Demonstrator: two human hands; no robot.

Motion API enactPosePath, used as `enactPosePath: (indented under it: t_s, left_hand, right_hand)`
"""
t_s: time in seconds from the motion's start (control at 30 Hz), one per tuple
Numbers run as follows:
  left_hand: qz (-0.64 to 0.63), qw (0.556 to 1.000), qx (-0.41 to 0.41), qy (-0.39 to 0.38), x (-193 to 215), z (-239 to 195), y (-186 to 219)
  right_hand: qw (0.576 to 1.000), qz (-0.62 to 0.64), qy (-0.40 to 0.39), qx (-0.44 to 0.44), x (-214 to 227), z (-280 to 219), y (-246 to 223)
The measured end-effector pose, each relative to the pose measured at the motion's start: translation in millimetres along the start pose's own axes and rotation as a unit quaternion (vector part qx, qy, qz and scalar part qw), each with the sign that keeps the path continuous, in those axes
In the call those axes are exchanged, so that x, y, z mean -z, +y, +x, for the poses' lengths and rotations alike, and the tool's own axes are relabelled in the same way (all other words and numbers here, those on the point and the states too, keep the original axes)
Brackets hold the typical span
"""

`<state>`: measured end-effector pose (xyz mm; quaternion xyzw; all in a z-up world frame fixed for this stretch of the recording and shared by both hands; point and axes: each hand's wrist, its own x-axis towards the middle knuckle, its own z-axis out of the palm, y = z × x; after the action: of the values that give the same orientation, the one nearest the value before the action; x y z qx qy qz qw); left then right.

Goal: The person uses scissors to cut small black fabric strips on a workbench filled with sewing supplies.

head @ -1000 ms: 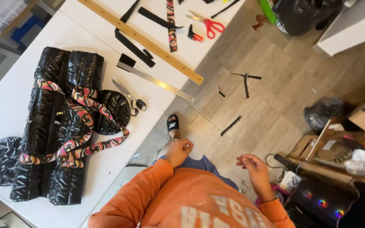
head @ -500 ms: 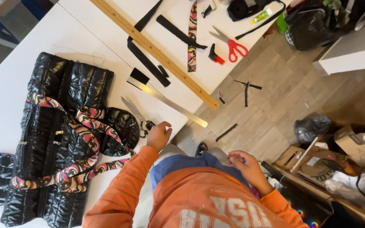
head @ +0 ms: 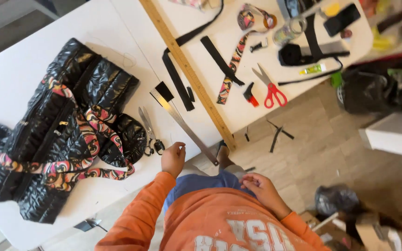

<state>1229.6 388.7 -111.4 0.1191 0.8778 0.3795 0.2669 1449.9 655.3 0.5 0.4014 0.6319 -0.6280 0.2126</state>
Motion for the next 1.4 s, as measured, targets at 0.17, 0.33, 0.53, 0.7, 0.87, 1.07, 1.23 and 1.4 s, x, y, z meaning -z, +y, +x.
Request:
enactPosePath:
  t_s: [0.17, 0.33, 0.53, 0.7, 0.87, 1.07, 1.23, 1.4]
  left_hand:
    - [-0.005, 0.991, 0.061, 0.12, -33, -2, 31]
    - [0.067, 0.968, 0.118, 0.209, -68, 7, 17]
    - [0.114, 0.939, 0.02, 0.324, -66, 53, 7]
    - [0.116, 0.936, 0.012, 0.333, -41, 77, 19]
    - [0.098, 0.948, 0.008, 0.301, -31, 85, 10]
    - [0.127, 0.96, 0.001, 0.249, -10, 91, 1]
    - [0.174, 0.96, 0.06, 0.212, 1, 101, -2]
    - [0.161, 0.962, 0.059, 0.213, 24, 127, 5]
  right_hand:
    - [0.998, -0.06, -0.003, 0.019, 92, 51, -2]
    - [0.983, -0.169, -0.024, 0.073, 150, 92, -8]
    - [0.985, -0.164, -0.032, 0.044, 117, 105, -28]
    - [0.959, -0.246, -0.132, 0.041, 38, 129, -2]
    - [0.941, -0.285, -0.182, 0.037, -23, 122, -36]
    - [0.94, -0.302, -0.156, 0.027, -25, 132, -41]
    - [0.953, -0.28, -0.113, 0.022, -13, 132, -44]
    - [0.957, -0.27, -0.105, 0.008, -17, 128, -44]
